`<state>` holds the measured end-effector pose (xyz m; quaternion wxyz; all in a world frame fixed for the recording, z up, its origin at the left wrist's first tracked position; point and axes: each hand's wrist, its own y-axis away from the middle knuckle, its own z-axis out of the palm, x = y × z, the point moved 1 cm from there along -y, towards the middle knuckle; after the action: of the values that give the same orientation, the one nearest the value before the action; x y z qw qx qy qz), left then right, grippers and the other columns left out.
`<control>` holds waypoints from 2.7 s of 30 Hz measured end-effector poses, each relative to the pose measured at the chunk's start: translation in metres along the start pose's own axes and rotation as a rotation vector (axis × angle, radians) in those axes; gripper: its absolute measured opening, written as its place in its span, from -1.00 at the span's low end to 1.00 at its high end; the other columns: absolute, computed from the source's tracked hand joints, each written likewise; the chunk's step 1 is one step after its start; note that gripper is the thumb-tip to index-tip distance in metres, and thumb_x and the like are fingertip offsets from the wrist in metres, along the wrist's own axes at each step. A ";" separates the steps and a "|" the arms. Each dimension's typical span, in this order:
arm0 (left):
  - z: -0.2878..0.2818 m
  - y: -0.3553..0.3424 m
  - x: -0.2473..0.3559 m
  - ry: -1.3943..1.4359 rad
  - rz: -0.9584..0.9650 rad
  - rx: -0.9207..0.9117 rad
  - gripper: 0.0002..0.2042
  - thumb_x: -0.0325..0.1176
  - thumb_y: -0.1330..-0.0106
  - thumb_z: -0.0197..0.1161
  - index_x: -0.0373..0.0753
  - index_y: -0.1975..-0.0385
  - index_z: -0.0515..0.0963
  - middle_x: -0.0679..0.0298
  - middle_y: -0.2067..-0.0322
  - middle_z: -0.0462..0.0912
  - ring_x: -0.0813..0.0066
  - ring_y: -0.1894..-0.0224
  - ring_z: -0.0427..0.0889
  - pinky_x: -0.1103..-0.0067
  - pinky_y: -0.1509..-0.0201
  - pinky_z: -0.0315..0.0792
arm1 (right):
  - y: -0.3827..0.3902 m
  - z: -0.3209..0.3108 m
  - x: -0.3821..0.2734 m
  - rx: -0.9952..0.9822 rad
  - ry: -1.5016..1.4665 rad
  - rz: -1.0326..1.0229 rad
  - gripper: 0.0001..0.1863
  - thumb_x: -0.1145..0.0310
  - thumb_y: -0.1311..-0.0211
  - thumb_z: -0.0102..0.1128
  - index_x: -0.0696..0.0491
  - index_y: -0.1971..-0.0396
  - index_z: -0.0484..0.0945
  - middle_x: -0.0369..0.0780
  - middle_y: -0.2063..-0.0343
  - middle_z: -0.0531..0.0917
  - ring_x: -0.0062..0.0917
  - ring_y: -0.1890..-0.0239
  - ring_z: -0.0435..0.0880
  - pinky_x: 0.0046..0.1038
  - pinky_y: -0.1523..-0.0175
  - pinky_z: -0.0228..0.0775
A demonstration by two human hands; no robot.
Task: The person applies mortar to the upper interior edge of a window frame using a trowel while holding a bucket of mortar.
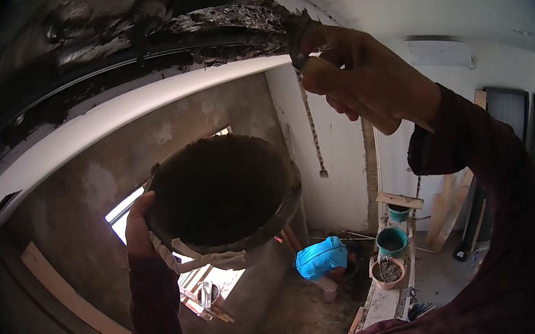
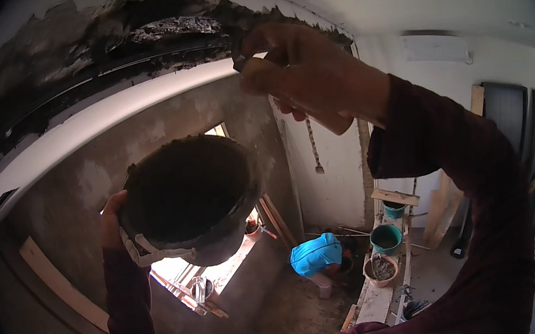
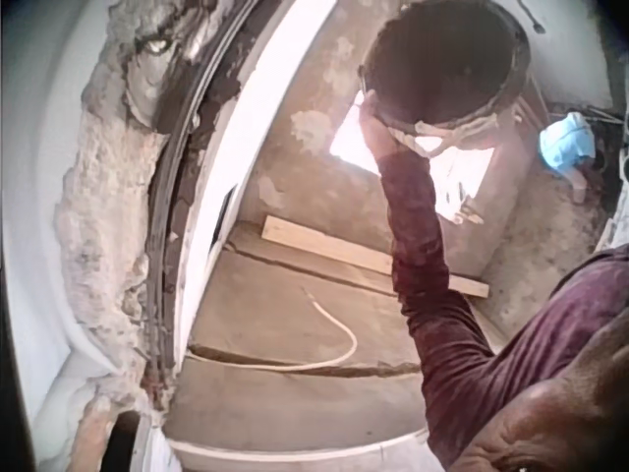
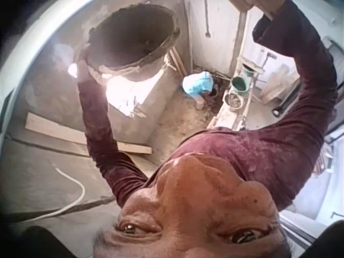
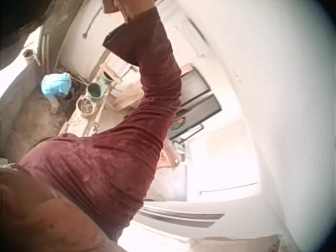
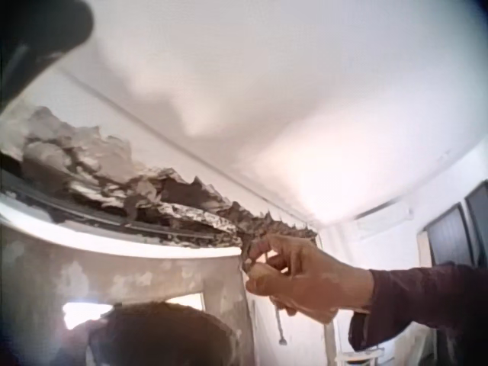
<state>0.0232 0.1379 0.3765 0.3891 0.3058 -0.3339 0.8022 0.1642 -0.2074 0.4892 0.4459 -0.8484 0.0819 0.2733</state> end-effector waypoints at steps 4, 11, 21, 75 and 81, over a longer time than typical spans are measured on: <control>0.035 -0.001 0.008 -0.006 0.031 -0.049 -0.75 -0.38 -0.24 0.05 -0.40 0.23 0.56 0.07 0.32 0.69 0.27 0.36 0.70 0.45 0.19 0.63 | 0.005 -0.002 0.007 -0.010 -0.025 0.047 -0.62 0.32 -0.19 0.25 0.14 0.06 0.39 -0.23 0.57 0.55 -0.66 0.66 0.50 -0.55 0.62 0.35; 0.046 -0.009 0.020 -0.065 0.030 -0.070 -0.74 -0.36 -0.24 0.06 -0.40 0.22 0.55 0.07 0.31 0.68 0.25 0.34 0.69 0.46 0.15 0.61 | 0.019 -0.003 0.011 -0.016 -0.150 0.055 -0.62 0.31 -0.22 0.23 0.14 0.05 0.37 -0.29 0.57 0.52 -0.70 0.64 0.47 -0.60 0.62 0.31; 0.015 -0.007 0.030 -0.105 0.105 -0.007 -0.76 -0.35 -0.30 0.06 -0.40 0.21 0.55 0.09 0.30 0.68 0.30 0.38 0.69 0.50 0.19 0.61 | 0.081 -0.023 0.006 -0.056 0.088 0.085 -0.61 0.33 -0.19 0.24 0.20 0.03 0.48 -0.28 0.48 0.53 -0.67 0.54 0.46 -0.60 0.44 0.34; 0.078 0.060 0.066 -0.106 0.288 0.033 -0.85 -0.45 -0.23 0.07 -0.39 0.36 0.55 0.11 0.45 0.64 0.28 0.42 0.63 0.40 0.30 0.58 | 0.048 0.033 0.032 0.086 0.705 -0.559 -0.68 0.53 -0.15 0.16 0.21 0.09 0.37 -0.05 0.45 0.47 -0.12 0.50 0.49 -0.26 0.41 0.33; 0.072 0.039 0.059 -0.127 0.268 -0.034 -0.84 -0.44 -0.24 0.07 -0.38 0.30 0.53 0.10 0.40 0.64 0.28 0.42 0.64 0.41 0.29 0.58 | 0.068 -0.004 0.013 0.142 0.755 -0.575 -0.65 0.48 -0.18 0.14 0.24 0.04 0.39 -0.07 0.50 0.44 -0.23 0.56 0.44 -0.39 0.42 0.30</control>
<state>-0.0226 0.0890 0.4515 0.2619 0.3020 -0.4091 0.8203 0.1503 -0.2492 0.4354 0.4994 -0.8441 0.0186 -0.1945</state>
